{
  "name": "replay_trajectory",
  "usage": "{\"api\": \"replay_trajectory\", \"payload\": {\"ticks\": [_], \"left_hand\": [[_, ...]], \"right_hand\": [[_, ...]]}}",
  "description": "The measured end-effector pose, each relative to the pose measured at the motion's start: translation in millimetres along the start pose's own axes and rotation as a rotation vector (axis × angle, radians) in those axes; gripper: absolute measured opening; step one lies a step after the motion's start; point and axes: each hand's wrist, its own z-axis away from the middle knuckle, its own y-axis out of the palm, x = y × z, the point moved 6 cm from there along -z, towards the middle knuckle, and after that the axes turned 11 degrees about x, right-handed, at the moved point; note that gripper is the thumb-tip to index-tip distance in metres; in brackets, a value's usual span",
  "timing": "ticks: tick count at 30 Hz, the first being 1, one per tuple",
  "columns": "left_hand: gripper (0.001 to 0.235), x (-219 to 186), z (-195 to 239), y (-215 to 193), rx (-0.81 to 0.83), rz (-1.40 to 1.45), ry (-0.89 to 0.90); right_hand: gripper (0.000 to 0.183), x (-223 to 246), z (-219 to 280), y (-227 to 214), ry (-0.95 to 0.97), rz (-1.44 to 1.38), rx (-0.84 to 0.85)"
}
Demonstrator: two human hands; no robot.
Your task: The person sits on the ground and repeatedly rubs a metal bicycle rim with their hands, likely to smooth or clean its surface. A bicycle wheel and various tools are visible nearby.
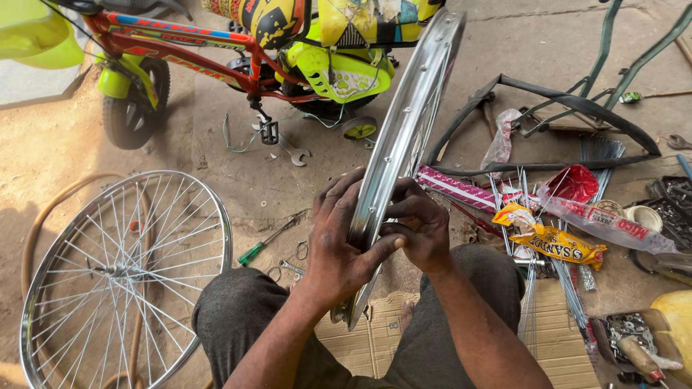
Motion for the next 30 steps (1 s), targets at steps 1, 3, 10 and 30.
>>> {"api": "replay_trajectory", "payload": {"ticks": [1,3,10,30], "left_hand": [[0.085,0,0,0,0.003,-0.001,-0.005],[0.082,-2,-3,1,0.013,0.004,-0.006],[0.081,-3,0,10,0.002,0.02,-0.002],[0.079,-7,-3,6,0.003,0.048,0.0]], "right_hand": [[0.022,-1,1,3,0.036,0.051,0.01],[0.028,-2,-2,3,0.066,0.232,-0.004],[0.029,-14,-16,2,0.271,0.563,0.106],[0.044,-16,-16,-11,0.229,0.345,0.422]]}}
